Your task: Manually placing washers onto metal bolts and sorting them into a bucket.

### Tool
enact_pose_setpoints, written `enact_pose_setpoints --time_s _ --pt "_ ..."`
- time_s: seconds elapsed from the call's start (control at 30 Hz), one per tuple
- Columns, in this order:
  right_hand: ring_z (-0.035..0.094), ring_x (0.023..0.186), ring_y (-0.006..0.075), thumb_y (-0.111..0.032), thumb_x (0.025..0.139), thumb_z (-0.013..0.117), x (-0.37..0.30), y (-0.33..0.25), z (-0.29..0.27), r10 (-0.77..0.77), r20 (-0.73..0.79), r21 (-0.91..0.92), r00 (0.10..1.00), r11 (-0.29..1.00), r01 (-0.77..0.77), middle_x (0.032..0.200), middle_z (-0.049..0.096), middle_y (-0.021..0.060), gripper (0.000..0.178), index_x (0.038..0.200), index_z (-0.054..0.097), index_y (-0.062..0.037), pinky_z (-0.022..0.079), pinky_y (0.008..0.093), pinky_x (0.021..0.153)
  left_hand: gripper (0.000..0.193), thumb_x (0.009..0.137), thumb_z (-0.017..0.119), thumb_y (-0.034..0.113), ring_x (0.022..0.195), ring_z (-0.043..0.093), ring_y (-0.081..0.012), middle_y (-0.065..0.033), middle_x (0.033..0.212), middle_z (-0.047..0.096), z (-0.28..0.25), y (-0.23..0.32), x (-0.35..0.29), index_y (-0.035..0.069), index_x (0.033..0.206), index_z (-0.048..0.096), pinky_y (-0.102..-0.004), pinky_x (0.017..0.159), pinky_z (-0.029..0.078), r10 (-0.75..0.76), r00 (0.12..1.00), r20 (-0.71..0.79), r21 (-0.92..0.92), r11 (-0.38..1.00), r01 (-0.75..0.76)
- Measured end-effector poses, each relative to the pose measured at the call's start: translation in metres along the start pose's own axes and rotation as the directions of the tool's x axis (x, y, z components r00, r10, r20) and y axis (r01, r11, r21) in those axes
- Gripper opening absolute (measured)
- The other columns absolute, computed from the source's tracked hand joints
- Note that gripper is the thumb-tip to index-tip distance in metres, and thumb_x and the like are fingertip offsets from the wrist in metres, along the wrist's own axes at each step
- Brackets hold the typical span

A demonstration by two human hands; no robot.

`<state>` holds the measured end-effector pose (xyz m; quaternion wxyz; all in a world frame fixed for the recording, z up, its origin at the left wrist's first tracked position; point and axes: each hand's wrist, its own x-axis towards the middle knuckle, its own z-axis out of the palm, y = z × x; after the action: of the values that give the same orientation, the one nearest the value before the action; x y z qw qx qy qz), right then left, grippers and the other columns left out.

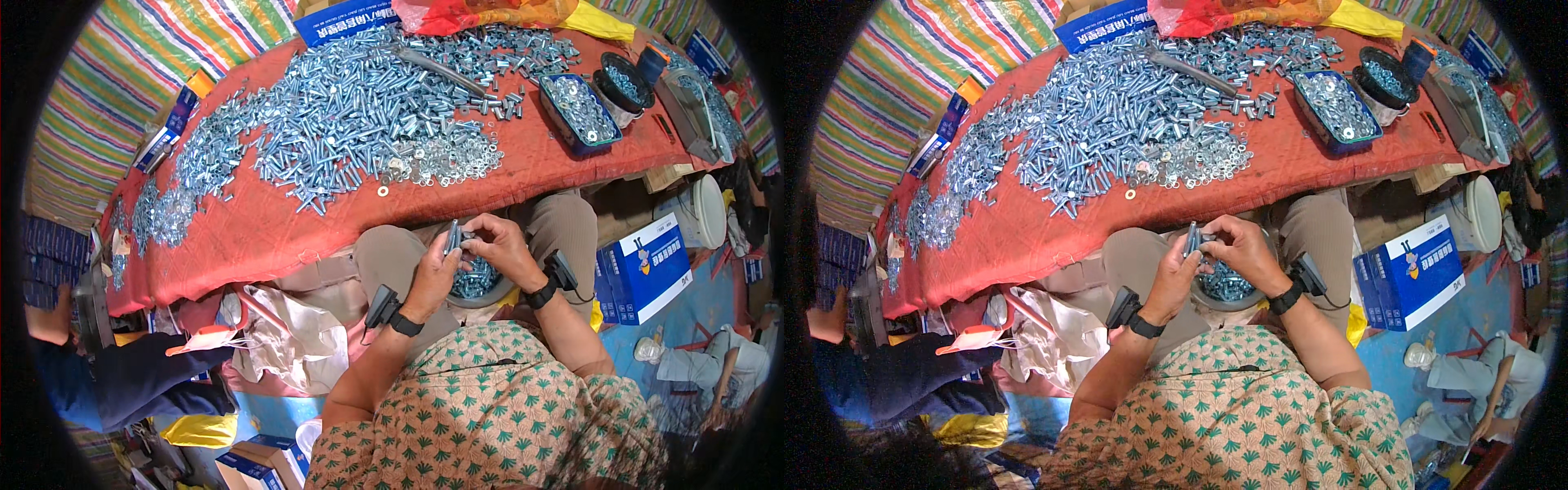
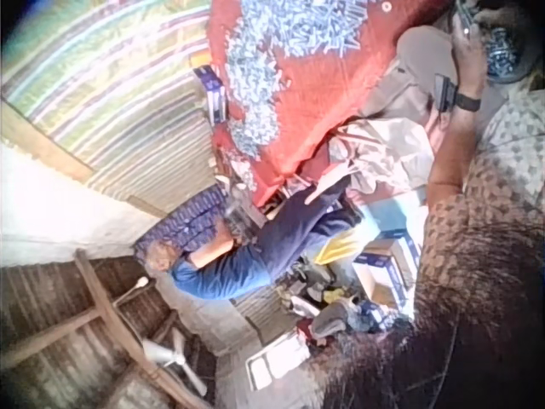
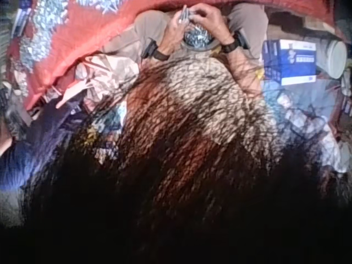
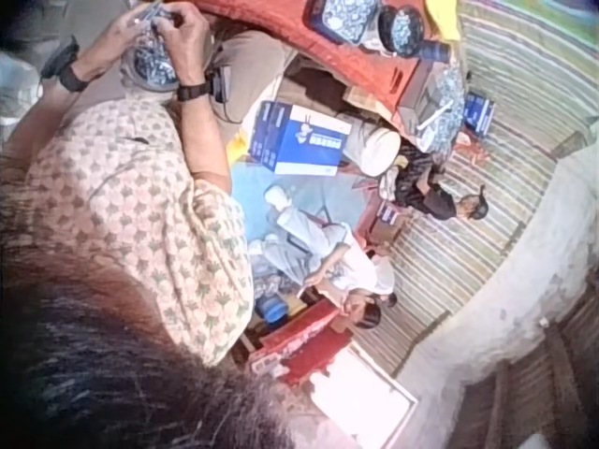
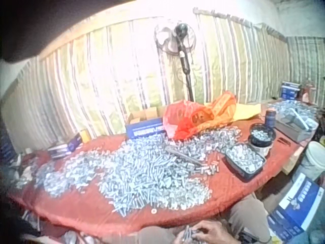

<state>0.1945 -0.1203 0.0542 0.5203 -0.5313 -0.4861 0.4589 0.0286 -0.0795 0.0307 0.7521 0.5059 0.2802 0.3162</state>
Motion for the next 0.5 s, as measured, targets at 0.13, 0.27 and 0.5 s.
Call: enact_pose_setpoints --time_s 0.13,0.27,0.5 --pt "0.061 0.079 0.0061 0.001 0.084 0.067 -0.003 -0.006 -0.002 0.009 -0.141 0.157 0.990 0.987 0.014 0.088 0.066 0.0028 0.016 0.099 0.061 0.0017 0.050 0.0220 0.069 0.034 0.099 0.049 0.012 0.095 0.058 -0.0143 -0.0077 0.113 0.057 -0.001 0.003 0.001 0.002 0.131 0.045 -0.0291 0.080 0.052 -0.073 0.995 -0.063 -0.196 0.979 0.059" --pt "0.065 0.081 0.0157 0.003 0.082 0.065 -0.010 -0.025 0.004 -0.276 -0.200 -0.257 0.940 0.941 0.221 0.092 0.065 0.0078 0.019 0.100 0.061 -0.0003 0.052 0.0276 0.071 0.032 0.098 0.047 0.006 0.093 0.058 -0.0144 -0.0077 0.111 0.056 -0.004 0.004 -0.005 0.002 0.130 0.046 -0.0274 0.081 0.051 -0.034 0.998 -0.044 -0.265 0.964 0.021" --pt "0.064 0.089 0.0310 0.003 0.071 0.066 -0.010 -0.016 0.030 -0.668 0.111 -0.663 0.735 0.501 0.556 0.099 0.064 0.0124 0.022 0.093 0.061 -0.0008 0.053 0.0367 0.076 0.030 0.103 0.043 0.028 0.102 0.055 -0.0169 -0.0059 0.114 0.057 0.002 -0.001 -0.003 0.007 0.123 0.051 -0.0373 0.095 0.045 -0.108 0.994 -0.018 -0.711 0.700 0.063"
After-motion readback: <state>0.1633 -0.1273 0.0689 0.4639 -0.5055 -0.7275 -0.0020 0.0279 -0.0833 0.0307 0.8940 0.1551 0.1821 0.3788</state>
